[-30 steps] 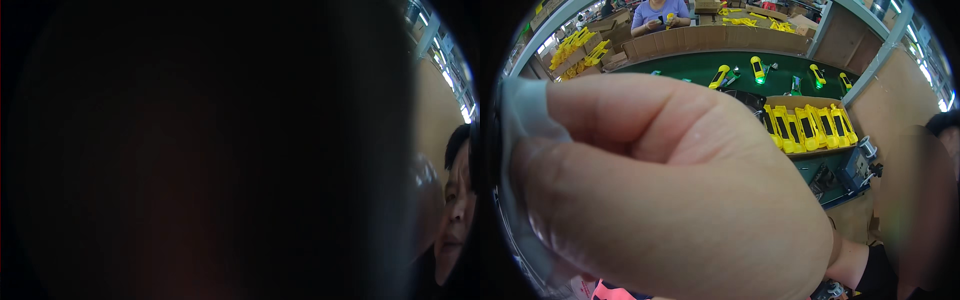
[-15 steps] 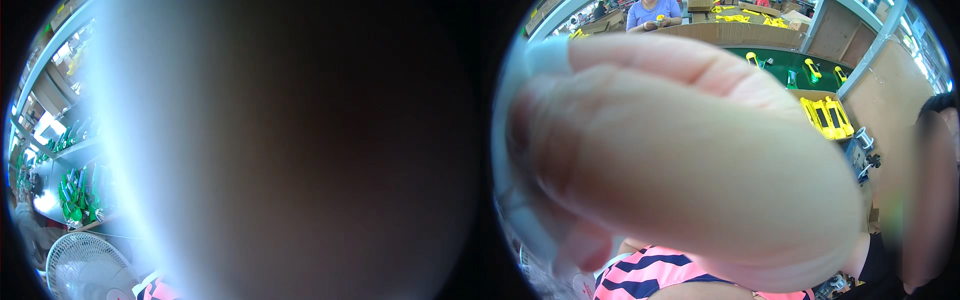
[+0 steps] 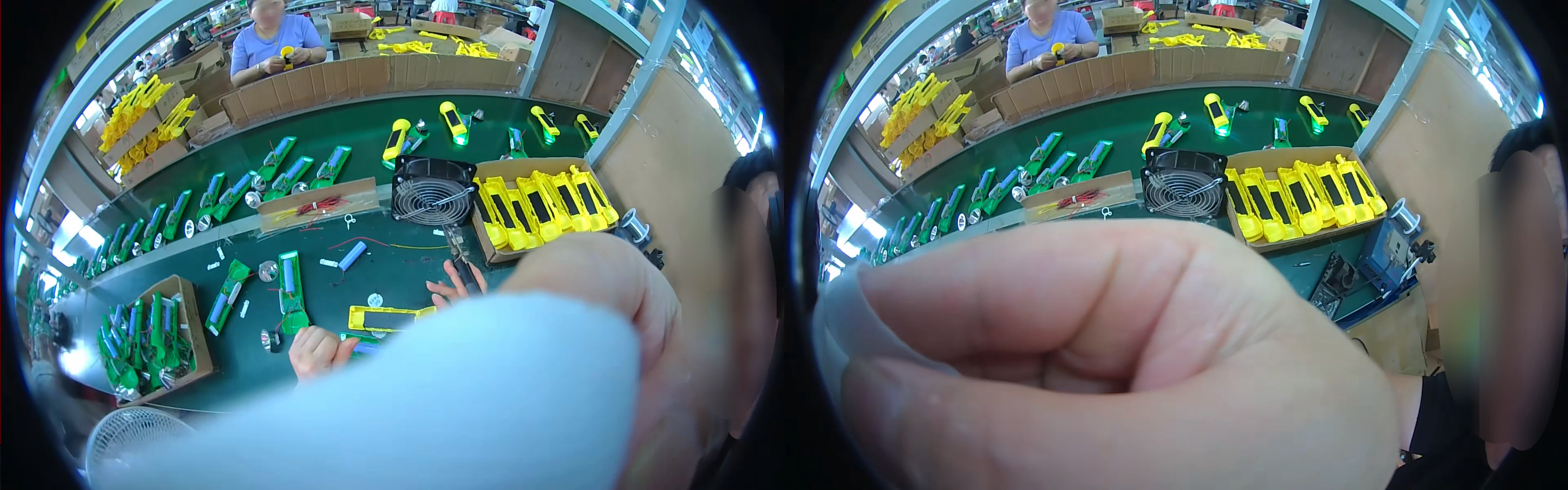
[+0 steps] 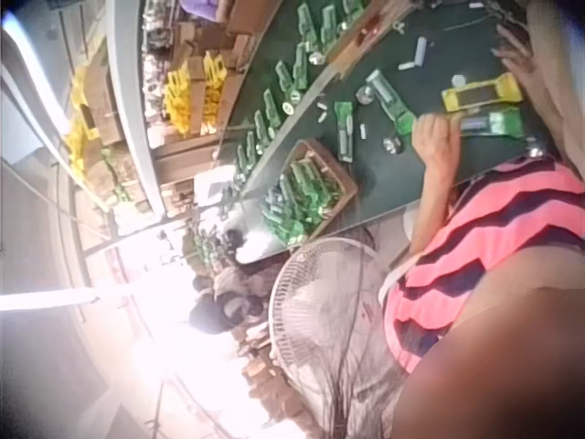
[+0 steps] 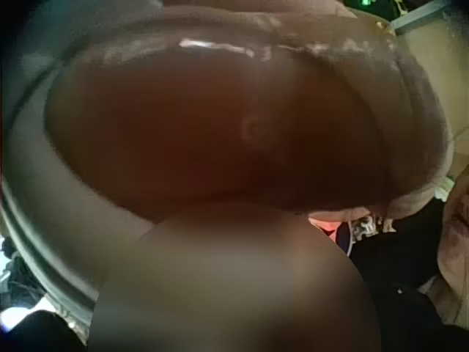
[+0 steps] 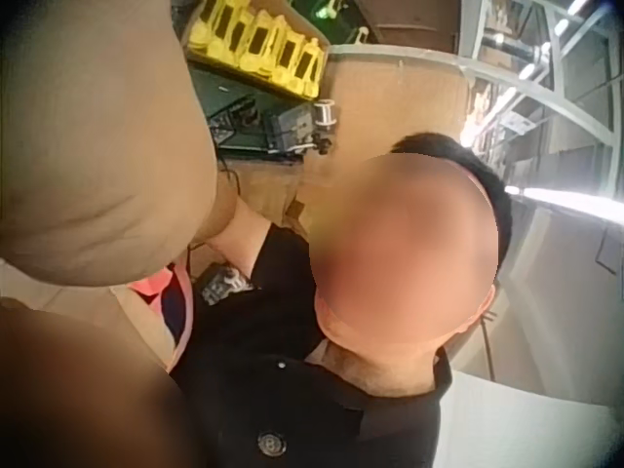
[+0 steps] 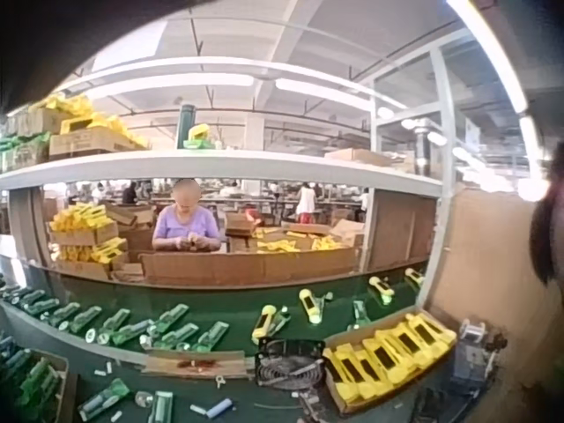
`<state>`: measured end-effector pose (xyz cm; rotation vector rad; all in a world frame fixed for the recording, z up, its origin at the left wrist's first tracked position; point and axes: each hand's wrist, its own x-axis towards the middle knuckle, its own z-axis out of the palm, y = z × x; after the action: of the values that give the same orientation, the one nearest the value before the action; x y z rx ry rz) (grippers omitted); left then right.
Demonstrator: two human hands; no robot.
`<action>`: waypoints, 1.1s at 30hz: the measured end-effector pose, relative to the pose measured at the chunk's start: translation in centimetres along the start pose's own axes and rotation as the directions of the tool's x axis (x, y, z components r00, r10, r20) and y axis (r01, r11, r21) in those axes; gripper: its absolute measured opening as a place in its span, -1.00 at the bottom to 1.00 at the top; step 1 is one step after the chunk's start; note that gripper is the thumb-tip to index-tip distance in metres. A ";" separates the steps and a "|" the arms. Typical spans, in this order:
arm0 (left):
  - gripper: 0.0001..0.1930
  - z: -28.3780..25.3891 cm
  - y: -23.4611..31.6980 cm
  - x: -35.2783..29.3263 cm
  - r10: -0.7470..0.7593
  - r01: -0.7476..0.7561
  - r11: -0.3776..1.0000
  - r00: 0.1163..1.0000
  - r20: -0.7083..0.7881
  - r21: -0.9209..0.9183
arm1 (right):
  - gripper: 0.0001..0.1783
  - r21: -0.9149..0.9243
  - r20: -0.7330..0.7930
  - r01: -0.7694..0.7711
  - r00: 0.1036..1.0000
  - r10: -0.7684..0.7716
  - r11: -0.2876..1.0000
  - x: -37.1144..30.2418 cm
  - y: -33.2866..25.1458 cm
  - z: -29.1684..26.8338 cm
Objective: Solder wires and electronic components into flashlight housings on an assembly line.
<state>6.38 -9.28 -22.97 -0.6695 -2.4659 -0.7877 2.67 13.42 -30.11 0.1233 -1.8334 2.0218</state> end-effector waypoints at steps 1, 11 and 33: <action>-0.74 -0.1 0.0 0.2 0.056 -0.068 0.996 0.977 -0.208 -0.054 | -0.36 -0.014 0.002 0.009 1.000 -0.009 1.000 0.0 0.0 0.1; -0.71 -2.8 0.0 1.6 0.033 -0.041 0.999 0.913 -0.407 -0.011 | -0.31 -0.022 0.018 -0.016 1.000 0.017 1.000 -0.3 0.7 -0.5; -0.53 -8.9 3.8 0.8 0.178 -0.116 0.984 0.598 -0.782 0.135 | -0.28 0.001 0.029 0.014 0.999 -0.014 1.000 0.0 -0.2 -0.6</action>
<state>10.31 -11.88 -14.54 -0.3580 -1.5753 -0.7147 2.88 13.96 -29.99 0.1661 -1.8441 2.0222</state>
